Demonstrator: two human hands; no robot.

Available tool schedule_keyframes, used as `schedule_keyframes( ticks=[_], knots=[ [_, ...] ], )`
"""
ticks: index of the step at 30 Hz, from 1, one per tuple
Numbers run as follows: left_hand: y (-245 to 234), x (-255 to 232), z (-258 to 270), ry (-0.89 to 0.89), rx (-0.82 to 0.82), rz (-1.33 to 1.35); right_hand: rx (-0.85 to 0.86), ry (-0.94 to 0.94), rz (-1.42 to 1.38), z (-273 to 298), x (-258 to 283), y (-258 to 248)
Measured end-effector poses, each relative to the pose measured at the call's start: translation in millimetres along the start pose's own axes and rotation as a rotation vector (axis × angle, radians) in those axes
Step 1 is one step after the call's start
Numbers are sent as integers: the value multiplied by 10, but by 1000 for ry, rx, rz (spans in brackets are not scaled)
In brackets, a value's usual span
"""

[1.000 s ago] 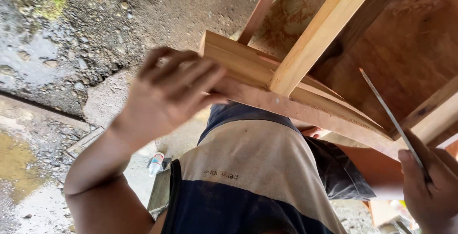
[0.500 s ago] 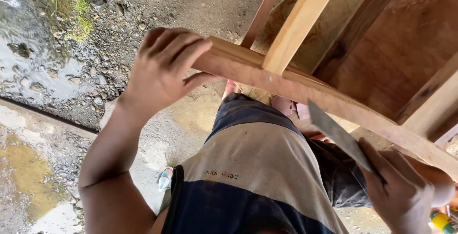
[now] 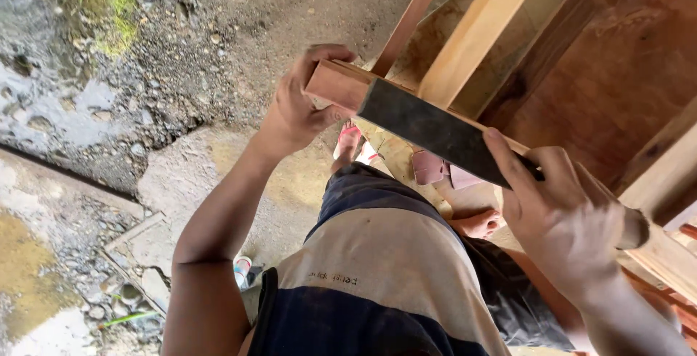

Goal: Sanding and scraping the wooden frame of a chair to smooth the surface during the finishing process.

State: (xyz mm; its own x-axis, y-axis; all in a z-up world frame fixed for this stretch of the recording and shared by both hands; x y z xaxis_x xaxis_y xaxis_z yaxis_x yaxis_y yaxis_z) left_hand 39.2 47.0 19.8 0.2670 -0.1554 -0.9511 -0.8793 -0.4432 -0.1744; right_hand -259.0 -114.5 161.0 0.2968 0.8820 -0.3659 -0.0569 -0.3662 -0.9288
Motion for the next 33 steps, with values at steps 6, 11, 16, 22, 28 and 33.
schedule_keyframes(
  ticks=[6, 11, 16, 22, 28, 33],
  knots=[
    [21, -23, -22, -11, 19, 9, 35, -46, 83, -34, -115, -34],
    [29, -30, -28, 42, 2, 56, 27, -66, 52, -23, -145, -34],
    [-1, -143, -43, -12, 11, 12, 32, -82, 35, -78, -116, -30],
    [25, -85, -12, -16, 6, 35, 72, -103, 70, -25, -192, -70],
    [29, -131, -9, -49, -6, 77, 18, -113, 44, -63, -159, -41],
    [27, -130, -30, -34, -14, 73, -48, -94, 118, -393, 124, 4]
  ],
)
Point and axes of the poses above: each hand's wrist, its own z-axis away from the middle knuckle, its own y-axis out of the palm, x = y × z, the point moved 1 cm from there along -z, towards the middle knuckle, and after that the axes turned 6 degrees about z, right-handed, at the moved point
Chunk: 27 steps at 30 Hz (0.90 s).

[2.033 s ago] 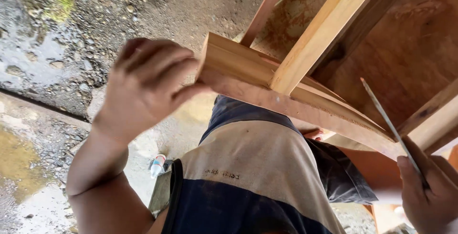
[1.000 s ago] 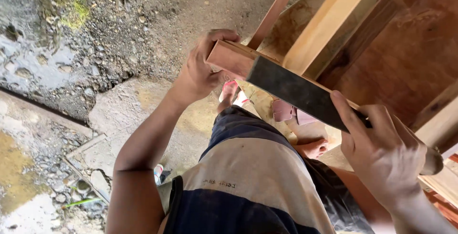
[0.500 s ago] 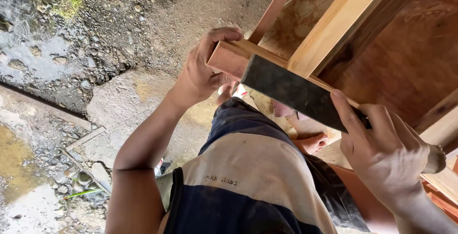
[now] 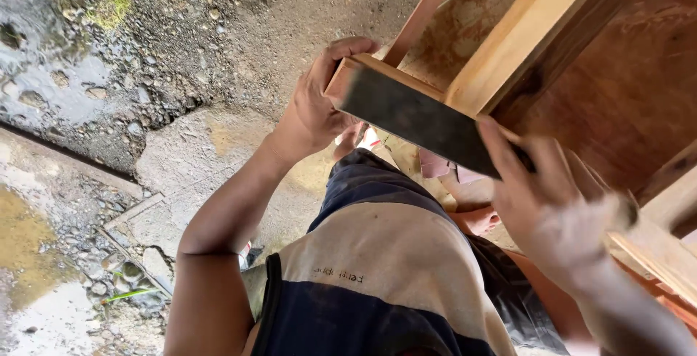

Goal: Sanding and scraping the wooden frame of a chair to smooth the surface during the finishing process.

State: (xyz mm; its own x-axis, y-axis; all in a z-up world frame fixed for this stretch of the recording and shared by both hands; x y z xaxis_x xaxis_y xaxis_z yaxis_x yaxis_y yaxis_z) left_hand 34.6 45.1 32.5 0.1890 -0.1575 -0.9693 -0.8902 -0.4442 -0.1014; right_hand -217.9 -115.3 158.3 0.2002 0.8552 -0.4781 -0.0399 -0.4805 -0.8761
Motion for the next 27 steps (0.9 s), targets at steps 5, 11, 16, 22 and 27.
schedule_keyframes(
  ticks=[5, 11, 16, 22, 27],
  knots=[
    [-71, 45, -22, 80, 74, -103, -83, 179, -501, -115, -273, 34],
    [-13, -532, -57, 440, 148, -967, -5, 364, -476, 734, -400, -103],
    [255, -460, -173, 548, 256, -1179, 193, 431, -549, 1336, -123, -270],
    [-235, -676, -281, 543, 285, -1102, 397, 467, -400, 1991, 159, -396],
    [-260, -635, -258, 587, 180, -1097, 583, 703, -407, 2431, 246, -281]
  ],
)
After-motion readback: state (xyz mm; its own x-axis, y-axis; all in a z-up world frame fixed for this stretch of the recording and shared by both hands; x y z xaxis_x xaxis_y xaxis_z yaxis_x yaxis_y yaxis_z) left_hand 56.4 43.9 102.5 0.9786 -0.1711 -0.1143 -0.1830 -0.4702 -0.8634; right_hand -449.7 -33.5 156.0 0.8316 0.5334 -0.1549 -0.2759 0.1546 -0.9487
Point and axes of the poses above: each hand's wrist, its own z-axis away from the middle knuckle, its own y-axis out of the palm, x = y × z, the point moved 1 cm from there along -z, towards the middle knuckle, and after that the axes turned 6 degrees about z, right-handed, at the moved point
